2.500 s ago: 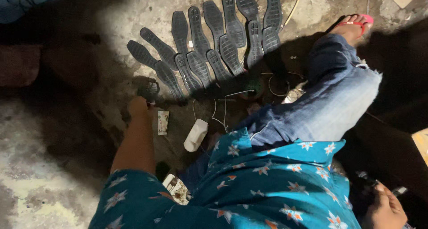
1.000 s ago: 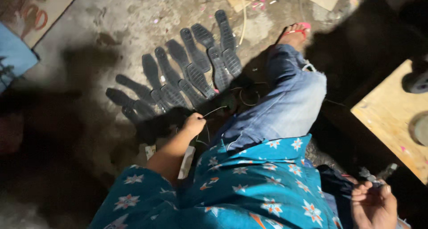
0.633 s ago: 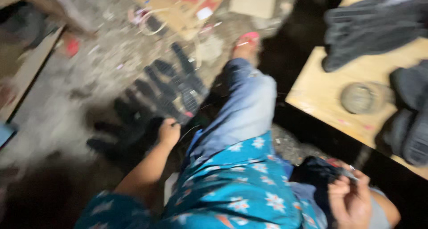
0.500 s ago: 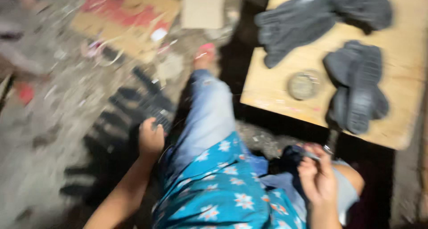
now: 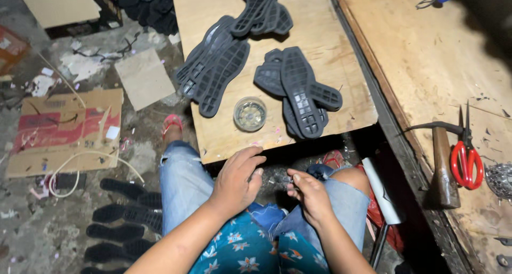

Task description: The person sits on the floor and applies glue with a small brush onto the grid-patterned underside of rubber sandal soles, working one sole at a time. They dip the brush into a small glue container, spread the glue across the sole surface, and place the finished sole on the table with the others.

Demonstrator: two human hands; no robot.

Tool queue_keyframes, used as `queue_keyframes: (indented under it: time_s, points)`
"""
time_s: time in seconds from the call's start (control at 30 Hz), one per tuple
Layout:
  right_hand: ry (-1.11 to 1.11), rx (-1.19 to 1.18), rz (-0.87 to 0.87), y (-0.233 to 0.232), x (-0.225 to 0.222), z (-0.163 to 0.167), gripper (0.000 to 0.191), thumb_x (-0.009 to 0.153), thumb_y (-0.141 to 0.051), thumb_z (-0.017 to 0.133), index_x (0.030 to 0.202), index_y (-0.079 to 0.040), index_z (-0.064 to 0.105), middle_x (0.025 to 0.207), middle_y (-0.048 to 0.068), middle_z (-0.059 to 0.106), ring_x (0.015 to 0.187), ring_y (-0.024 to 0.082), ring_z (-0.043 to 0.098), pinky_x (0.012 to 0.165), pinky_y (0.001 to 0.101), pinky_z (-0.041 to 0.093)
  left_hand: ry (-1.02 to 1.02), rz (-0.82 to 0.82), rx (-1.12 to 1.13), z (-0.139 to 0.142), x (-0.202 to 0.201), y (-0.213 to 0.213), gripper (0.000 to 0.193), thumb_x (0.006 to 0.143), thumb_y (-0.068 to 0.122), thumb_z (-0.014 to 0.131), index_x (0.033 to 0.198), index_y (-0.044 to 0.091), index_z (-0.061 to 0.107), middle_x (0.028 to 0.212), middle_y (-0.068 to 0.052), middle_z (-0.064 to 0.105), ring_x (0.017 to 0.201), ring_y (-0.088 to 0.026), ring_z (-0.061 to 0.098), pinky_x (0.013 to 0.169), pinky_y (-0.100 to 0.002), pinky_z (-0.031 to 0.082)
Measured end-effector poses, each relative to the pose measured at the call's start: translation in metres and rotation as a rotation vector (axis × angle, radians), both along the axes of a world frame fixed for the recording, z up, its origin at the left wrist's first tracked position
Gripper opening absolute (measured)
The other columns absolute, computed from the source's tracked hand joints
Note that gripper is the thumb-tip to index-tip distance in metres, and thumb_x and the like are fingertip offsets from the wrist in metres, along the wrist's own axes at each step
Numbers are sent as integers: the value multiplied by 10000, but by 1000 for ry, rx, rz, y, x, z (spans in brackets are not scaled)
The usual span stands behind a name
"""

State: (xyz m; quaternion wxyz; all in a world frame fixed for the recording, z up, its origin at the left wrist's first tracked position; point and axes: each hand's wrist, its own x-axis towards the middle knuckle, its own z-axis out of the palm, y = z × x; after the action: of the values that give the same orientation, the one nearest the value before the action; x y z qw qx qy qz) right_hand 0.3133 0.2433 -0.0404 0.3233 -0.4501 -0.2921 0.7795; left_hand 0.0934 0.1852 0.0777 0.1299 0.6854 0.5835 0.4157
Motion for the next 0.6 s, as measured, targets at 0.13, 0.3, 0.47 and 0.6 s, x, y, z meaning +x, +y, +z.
queue_keyframes:
  time_s: [0.13,0.3,0.47,0.6]
  points:
    - [-54,45,-37,-1,7,-4,410,1005,-275,631,1299,6,683,811,43,634,682,104,589,647,257,498,49,60,17,3,-2,22,286,823,28,666,1107,7,659,1240,-193,658,1162,-390,625,1003,-464,501]
    - [18,-2,-22,2,9,-11,397,1000,-270,578,1269,12,658,854,69,704,671,114,616,633,270,513,114,227,28,-7,-21,33,279,821,28,656,1100,12,659,1223,-183,662,1144,-385,628,1000,-460,504]
    - [33,-14,41,3,6,-18,366,1010,-249,568,1248,13,659,867,76,710,695,115,625,665,263,515,207,455,-23,-24,-58,37,394,840,66,660,1221,-22,609,1342,-241,574,1234,-434,534,1070,-508,428]
    - [-6,-29,80,3,6,-25,376,1003,-261,575,1249,10,664,871,67,709,705,117,622,678,264,509,259,572,-76,-37,-82,45,516,829,116,692,1302,-44,560,1395,-278,507,1261,-466,482,1085,-532,389]
